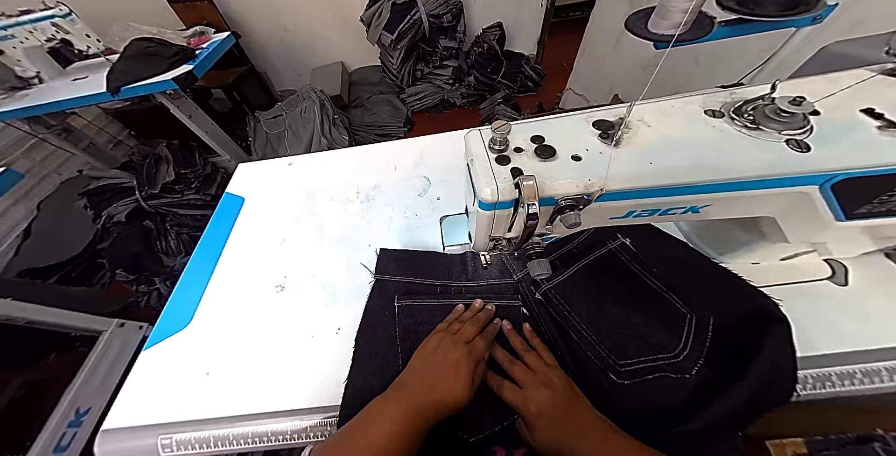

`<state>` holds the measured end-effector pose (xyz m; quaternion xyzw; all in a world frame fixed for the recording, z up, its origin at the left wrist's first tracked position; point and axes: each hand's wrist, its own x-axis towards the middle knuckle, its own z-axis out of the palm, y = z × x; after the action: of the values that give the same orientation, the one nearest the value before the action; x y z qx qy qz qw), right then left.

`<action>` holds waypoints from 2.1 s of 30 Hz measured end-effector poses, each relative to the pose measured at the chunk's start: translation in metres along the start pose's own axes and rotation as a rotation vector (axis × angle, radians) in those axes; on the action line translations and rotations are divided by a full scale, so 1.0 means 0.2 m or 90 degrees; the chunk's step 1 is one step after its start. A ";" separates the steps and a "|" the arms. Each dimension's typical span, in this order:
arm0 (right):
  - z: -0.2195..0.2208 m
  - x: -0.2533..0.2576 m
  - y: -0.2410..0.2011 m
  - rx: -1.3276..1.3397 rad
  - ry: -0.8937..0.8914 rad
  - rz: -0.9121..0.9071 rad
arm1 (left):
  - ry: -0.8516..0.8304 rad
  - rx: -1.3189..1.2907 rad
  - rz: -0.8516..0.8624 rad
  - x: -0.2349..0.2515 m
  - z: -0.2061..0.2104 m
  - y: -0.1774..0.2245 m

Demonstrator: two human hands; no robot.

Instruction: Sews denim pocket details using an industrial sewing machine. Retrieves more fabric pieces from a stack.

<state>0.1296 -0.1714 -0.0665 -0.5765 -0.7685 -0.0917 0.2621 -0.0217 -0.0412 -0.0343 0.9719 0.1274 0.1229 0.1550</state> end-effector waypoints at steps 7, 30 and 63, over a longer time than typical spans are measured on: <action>-0.04 0.00 0.01 0.052 -0.038 0.001 | -0.136 0.026 -0.107 0.02 -0.06 0.00; -0.12 0.00 0.07 0.004 -0.056 0.192 | -0.183 0.043 -0.100 0.02 -0.08 0.02; -0.19 0.14 0.09 -0.005 -0.286 0.323 | -0.326 0.037 -0.260 0.25 -0.21 -0.15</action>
<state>0.1516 -0.1579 -0.0233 -0.7560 -0.6388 0.1029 0.0988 0.0083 0.0117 0.0044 0.9298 0.2797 -0.1626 0.1757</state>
